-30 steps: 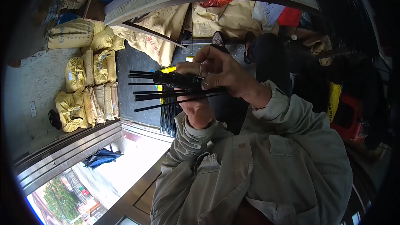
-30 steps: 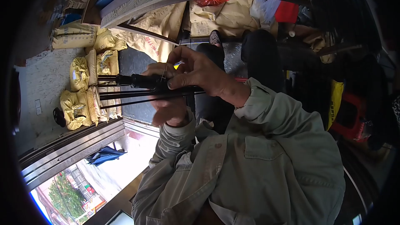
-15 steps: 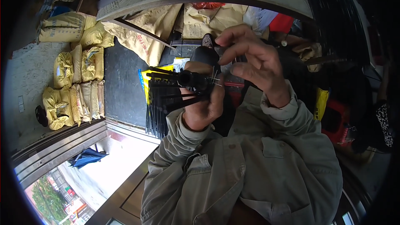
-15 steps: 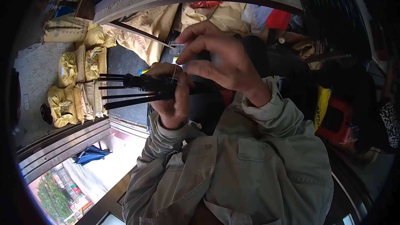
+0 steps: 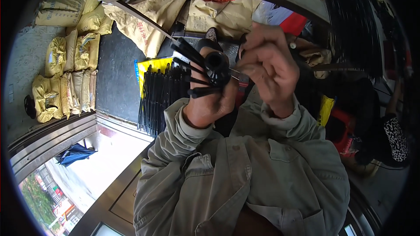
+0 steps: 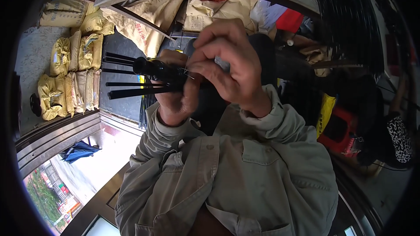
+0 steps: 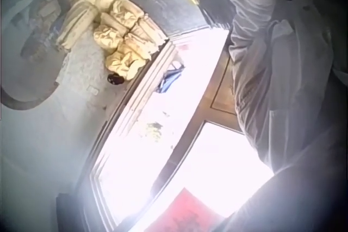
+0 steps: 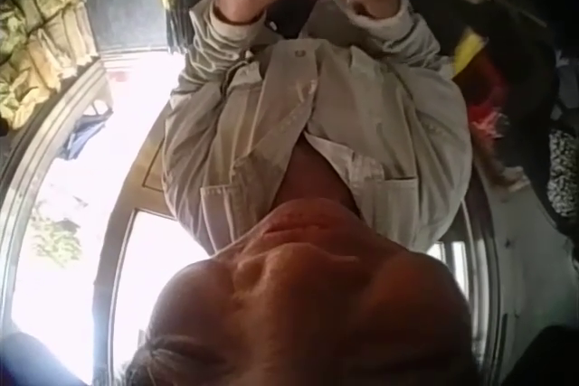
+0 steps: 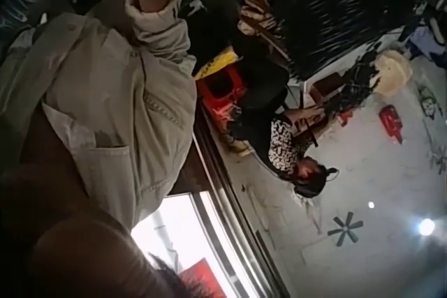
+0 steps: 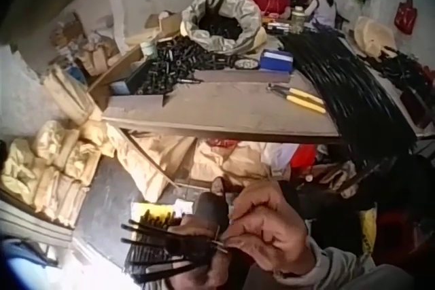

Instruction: Assembling and trimming plastic connectors onto bundles of wires to create wiring harnesses.

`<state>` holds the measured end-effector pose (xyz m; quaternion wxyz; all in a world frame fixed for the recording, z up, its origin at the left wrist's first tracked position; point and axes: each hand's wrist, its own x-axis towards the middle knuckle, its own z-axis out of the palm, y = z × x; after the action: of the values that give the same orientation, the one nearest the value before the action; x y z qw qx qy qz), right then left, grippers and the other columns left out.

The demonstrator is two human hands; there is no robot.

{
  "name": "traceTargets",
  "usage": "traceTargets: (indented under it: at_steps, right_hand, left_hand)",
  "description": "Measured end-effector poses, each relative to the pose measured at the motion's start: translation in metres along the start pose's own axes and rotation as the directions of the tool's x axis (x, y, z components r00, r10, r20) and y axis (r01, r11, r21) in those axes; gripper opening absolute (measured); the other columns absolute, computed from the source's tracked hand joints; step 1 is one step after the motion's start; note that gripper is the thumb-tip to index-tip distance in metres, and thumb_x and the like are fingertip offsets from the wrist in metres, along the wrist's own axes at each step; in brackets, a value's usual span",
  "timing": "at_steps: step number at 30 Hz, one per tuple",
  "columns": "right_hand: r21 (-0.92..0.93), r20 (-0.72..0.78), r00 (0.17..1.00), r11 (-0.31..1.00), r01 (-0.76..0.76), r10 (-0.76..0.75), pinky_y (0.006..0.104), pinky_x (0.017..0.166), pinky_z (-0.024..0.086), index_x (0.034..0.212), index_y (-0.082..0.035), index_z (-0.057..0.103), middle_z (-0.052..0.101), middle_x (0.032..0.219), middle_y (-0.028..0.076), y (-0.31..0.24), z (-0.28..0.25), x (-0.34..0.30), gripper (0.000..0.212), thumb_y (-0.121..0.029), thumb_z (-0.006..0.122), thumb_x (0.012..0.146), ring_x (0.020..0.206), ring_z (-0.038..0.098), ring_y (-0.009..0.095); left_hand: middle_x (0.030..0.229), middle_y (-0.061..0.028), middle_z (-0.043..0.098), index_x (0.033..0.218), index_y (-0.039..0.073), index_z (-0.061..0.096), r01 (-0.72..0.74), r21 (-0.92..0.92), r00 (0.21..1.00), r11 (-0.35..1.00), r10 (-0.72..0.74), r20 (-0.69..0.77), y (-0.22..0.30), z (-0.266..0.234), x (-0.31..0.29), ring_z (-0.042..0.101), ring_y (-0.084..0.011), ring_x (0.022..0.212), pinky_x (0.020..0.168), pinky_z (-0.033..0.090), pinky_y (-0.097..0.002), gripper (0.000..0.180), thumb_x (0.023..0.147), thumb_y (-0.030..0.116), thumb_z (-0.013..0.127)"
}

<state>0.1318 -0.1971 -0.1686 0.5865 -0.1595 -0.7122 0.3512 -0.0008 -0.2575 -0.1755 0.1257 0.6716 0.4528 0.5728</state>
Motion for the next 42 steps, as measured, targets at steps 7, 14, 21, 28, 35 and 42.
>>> traceTargets:
  at_steps: [7,14,21,28,35,42]
  right_hand:
    - [0.416,0.569,0.73,0.632,-0.654,0.38,0.0305,0.087,0.037,0.085,0.0,0.055,0.051,0.095,0.01,0.01,-0.014,0.031,0.021,-0.014,0.066,0.074,0.093,0.049,0.018]
    - [-0.954,-0.201,0.979,0.217,-0.205,0.044,0.0412,0.075,0.042,0.087,-0.005,0.054,0.056,0.087,0.012,0.143,-0.131,0.096,0.028,-0.023,0.068,0.071,0.085,0.054,0.03]
    - [-0.998,0.069,0.995,-0.004,0.069,0.077,0.0384,0.07,0.043,0.081,-0.004,0.056,0.058,0.078,0.01,0.146,-0.151,0.105,0.031,-0.034,0.061,0.077,0.076,0.056,0.027]
    - [0.212,-0.134,0.775,0.782,-0.586,0.617,0.0289,0.057,0.044,0.079,0.001,0.053,0.055,0.087,0.009,0.076,-0.11,0.06,0.032,-0.028,0.045,0.091,0.064,0.055,0.015]
    - [-0.737,0.367,0.882,0.671,0.081,0.296,0.0376,0.083,0.041,0.092,-0.003,0.057,0.051,0.107,0.011,-0.029,-0.066,0.028,0.012,-0.011,0.057,0.083,0.095,0.055,0.022]
    - [-0.785,0.601,0.752,-0.027,0.618,-0.27,0.0427,0.102,0.024,0.103,-0.016,0.058,0.049,0.114,-0.006,-0.016,-0.084,0.026,0.03,-0.024,0.068,0.076,0.108,0.047,0.012]
  left_hand:
    - [0.079,-0.009,0.045,0.091,0.0,0.043,0.082,0.011,0.985,0.997,-0.082,0.151,-0.001,-0.006,-0.007,0.049,-0.0139,0.065,0.059,0.038,-0.025,0.016,0.076,-0.003,0.049]
    - [0.083,-0.0079,0.045,0.089,0.001,0.044,0.405,-0.355,0.912,0.842,-0.397,0.099,0.001,-0.01,0.005,0.049,-0.0145,0.067,0.06,0.04,-0.0267,0.017,0.077,-0.007,0.053]
    - [0.086,-0.0077,0.047,0.091,0.003,0.042,0.348,-0.311,0.937,0.884,-0.318,0.144,-0.007,-0.012,0.008,0.052,-0.0127,0.068,0.061,0.042,-0.0242,0.016,0.08,-0.006,0.05]
    - [0.081,-0.0088,0.05,0.087,0.001,0.047,0.422,-0.445,0.891,0.79,-0.453,0.043,-0.003,-0.003,0.002,0.05,-0.014,0.07,0.063,0.04,-0.0263,0.015,0.076,-0.007,0.055]
    - [0.085,-0.0089,0.046,0.093,0.002,0.041,0.225,-0.256,0.971,0.94,-0.195,0.138,-0.011,-0.014,-0.006,0.05,-0.0128,0.064,0.058,0.042,-0.0238,0.02,0.078,-0.009,0.05]
    - [0.083,-0.0092,0.045,0.092,0.001,0.04,0.128,-0.318,0.982,0.939,-0.076,0.171,-0.009,-0.004,-0.004,0.047,-0.0124,0.067,0.056,0.039,-0.0226,0.023,0.077,-0.001,0.056]
